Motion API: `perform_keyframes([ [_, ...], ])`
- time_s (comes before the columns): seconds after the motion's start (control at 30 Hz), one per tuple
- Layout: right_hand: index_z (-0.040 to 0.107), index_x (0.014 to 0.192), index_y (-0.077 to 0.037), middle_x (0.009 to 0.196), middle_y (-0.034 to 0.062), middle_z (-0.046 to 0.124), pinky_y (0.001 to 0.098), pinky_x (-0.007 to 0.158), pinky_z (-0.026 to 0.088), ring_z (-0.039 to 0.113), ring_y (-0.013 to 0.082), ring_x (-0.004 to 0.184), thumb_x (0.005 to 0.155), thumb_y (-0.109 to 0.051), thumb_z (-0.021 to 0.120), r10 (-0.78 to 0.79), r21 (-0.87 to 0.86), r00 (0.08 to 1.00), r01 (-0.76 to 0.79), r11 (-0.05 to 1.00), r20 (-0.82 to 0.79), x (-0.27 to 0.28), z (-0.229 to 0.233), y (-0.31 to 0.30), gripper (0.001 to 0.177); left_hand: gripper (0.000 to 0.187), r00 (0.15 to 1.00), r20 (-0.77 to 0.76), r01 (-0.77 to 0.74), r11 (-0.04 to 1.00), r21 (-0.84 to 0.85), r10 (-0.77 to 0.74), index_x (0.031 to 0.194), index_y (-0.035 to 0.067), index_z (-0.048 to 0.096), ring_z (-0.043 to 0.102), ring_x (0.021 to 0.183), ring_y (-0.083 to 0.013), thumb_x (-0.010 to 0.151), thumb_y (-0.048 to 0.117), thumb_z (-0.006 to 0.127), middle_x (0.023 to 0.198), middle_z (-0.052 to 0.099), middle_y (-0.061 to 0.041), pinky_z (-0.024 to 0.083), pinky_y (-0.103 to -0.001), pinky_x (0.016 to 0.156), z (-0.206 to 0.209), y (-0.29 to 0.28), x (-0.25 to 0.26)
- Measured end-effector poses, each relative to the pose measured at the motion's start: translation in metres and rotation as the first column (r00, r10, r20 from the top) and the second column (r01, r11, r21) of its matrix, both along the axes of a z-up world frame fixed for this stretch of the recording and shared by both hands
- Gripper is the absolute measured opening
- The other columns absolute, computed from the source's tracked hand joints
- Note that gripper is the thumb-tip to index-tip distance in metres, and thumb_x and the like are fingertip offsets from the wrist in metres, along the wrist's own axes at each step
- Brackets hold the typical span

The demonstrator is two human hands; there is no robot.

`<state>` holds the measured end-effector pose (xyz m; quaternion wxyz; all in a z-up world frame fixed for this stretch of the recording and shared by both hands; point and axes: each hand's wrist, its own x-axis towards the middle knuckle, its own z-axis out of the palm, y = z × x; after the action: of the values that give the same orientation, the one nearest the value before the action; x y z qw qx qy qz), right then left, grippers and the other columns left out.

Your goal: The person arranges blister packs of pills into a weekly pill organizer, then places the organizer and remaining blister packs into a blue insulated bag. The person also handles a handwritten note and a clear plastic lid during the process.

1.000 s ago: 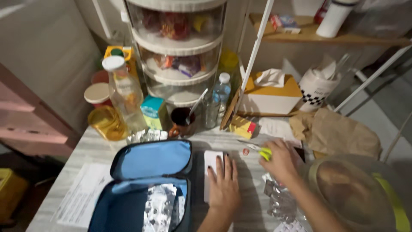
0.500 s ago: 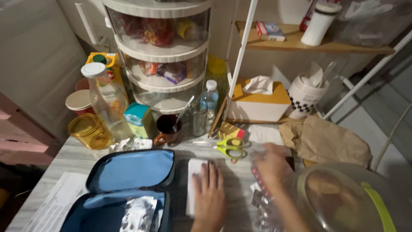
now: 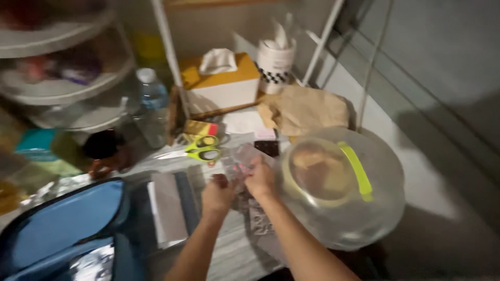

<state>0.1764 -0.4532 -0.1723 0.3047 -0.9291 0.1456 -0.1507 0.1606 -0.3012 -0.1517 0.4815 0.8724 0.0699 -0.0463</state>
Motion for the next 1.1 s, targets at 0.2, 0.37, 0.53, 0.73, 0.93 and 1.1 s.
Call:
perform_keyframes([
  [0.2, 0.065, 0.106, -0.005, 0.093, 0.0179, 0.075, 0.0428, 0.083, 0.055, 0.072, 0.0346, 0.091, 0.074, -0.008, 0.074, 0.102, 0.147, 0.995, -0.101, 0.984, -0.002, -0.011, -0.006, 0.005, 0.033, 0.046, 0.992, 0.049, -0.12, 0.992, 0.042, 0.118, 0.103, 0.0, 0.065, 0.072, 0.089, -0.0372, 0.074, 0.028, 0.087, 0.092, 0.073, -0.019, 0.056, -0.045, 0.081, -0.027, -0.014, 0.021],
  [0.37, 0.066, 0.111, -0.008, 0.107, 0.0167, 0.072, 0.04, 0.08, 0.057, 0.074, 0.0314, 0.091, 0.077, -0.008, 0.074, 0.044, 0.192, 0.979, -0.083, 0.978, 0.198, -0.005, 0.0, 0.006, 0.034, 0.021, 0.989, 0.065, -0.126, 0.989, -0.074, 0.131, 0.096, 0.008, 0.073, 0.074, 0.086, -0.0294, 0.081, 0.021, 0.079, 0.091, 0.077, -0.013, 0.056, -0.041, 0.079, -0.022, -0.016, 0.038],
  [0.53, 0.069, 0.104, -0.005, 0.096, 0.0114, 0.075, 0.0344, 0.077, 0.055, 0.071, 0.0228, 0.087, 0.078, -0.008, 0.079, 0.129, 0.472, 0.982, -0.18, 0.863, 0.137, 0.01, 0.019, -0.013, 0.028, 0.011, 0.992, 0.02, -0.104, 0.9, -0.423, 0.124, 0.092, 0.006, 0.071, 0.064, 0.073, -0.0177, 0.088, 0.017, 0.068, 0.086, 0.076, -0.008, 0.053, -0.037, 0.068, 0.019, -0.009, 0.031],
  [0.73, 0.072, 0.099, -0.003, 0.089, 0.0033, 0.071, 0.0274, 0.073, 0.044, 0.06, 0.0125, 0.079, 0.086, -0.004, 0.077, 0.208, 0.868, 0.977, -0.142, 0.476, 0.045, 0.005, 0.078, -0.037, 0.014, 0.015, 0.976, 0.092, -0.162, 0.937, -0.308, 0.199, 0.104, 0.007, 0.066, 0.066, 0.081, -0.0146, 0.096, 0.021, 0.066, 0.092, 0.074, -0.006, 0.053, -0.031, 0.076, 0.044, 0.012, 0.031],
  [0.93, 0.07, 0.09, 0.0, 0.084, 0.0067, 0.075, 0.0248, 0.069, 0.053, 0.068, 0.011, 0.075, 0.081, -0.003, 0.078, 0.291, 0.674, 0.949, -0.294, 0.678, 0.121, 0.008, 0.102, -0.008, 0.013, 0.033, 0.936, -0.351, -0.308, 0.431, -0.848, -0.022, 0.125, 0.011, 0.052, 0.068, 0.094, -0.0196, 0.096, 0.026, 0.057, 0.11, 0.069, -0.007, 0.057, -0.039, 0.075, 0.079, 0.01, 0.013],
  [1.1, 0.073, 0.102, 0.001, 0.084, 0.0107, 0.073, 0.027, 0.063, 0.05, 0.064, 0.0129, 0.07, 0.092, -0.011, 0.074, 0.272, 0.642, 0.955, -0.282, 0.713, 0.117, -0.006, 0.094, -0.006, 0.016, 0.034, 0.987, -0.144, -0.073, 0.623, -0.779, -0.064, 0.126, 0.005, 0.062, 0.067, 0.094, -0.0179, 0.093, 0.014, 0.065, 0.109, 0.072, -0.008, 0.056, -0.038, 0.079, 0.069, 0.019, 0.007],
])
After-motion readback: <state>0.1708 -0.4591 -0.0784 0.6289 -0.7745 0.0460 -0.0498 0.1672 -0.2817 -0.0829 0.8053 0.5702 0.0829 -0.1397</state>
